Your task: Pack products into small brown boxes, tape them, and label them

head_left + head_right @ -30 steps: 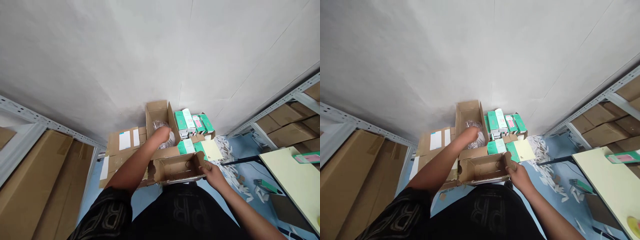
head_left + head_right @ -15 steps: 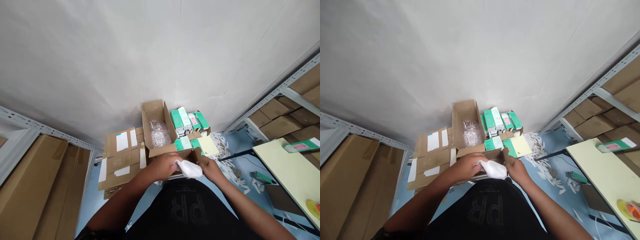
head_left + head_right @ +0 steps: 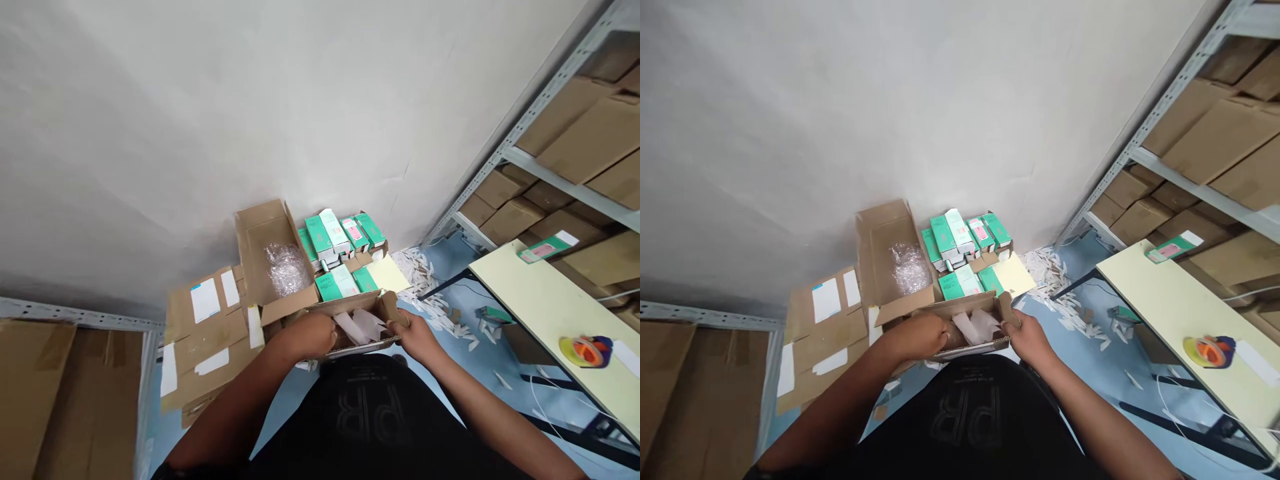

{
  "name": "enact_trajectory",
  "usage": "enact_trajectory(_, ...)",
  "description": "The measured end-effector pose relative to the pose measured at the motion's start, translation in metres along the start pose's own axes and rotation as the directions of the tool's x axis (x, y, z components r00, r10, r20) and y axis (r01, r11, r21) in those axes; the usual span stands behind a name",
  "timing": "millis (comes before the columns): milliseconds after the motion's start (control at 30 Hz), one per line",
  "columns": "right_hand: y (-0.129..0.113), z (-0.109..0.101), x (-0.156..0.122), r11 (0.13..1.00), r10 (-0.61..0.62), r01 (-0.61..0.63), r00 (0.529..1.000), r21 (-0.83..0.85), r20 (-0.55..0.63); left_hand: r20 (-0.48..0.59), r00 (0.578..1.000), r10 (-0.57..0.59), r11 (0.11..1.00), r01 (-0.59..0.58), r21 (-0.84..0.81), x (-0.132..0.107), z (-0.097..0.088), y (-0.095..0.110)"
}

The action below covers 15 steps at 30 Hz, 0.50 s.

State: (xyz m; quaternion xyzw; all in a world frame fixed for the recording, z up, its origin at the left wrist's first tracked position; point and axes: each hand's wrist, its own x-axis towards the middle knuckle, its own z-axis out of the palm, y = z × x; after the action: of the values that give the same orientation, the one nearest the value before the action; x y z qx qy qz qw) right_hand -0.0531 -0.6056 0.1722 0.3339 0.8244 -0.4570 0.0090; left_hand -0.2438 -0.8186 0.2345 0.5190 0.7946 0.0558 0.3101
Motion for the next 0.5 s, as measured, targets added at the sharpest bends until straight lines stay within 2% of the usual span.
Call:
enact_trajectory(100, 0.029, -0.023, 0.003, 0.995, 0.026, -0.024, 1.0, 0.094, -0.013, -0.099, 0.989, 0.107, 0.994, -0.104, 0.038, 0.014, -0.012, 0.033)
enact_trajectory(200, 0.065, -0.057, 0.007, 0.99, 0.028, -0.022, 0.999, 0.142, -0.043, -0.121, 0.974, 0.19, 0.981, -0.183, 0.069, 0.043, -0.014, 0.075)
enact_trajectory(367, 0.142, -0.136, 0.009, 0.976, 0.093, -0.066, 0.988, 0.209, -0.124, -0.095, 0.955, 0.282, 0.958, -0.275, 0.076, 0.115, -0.006, 0.153)
enact_trajectory(500, 0.211, -0.204, 0.002, 0.904, 0.258, -0.175, 0.951, 0.39, -0.17, -0.18, 0.899, 0.4, 0.916, -0.397, 0.058, 0.174, -0.006, 0.213)
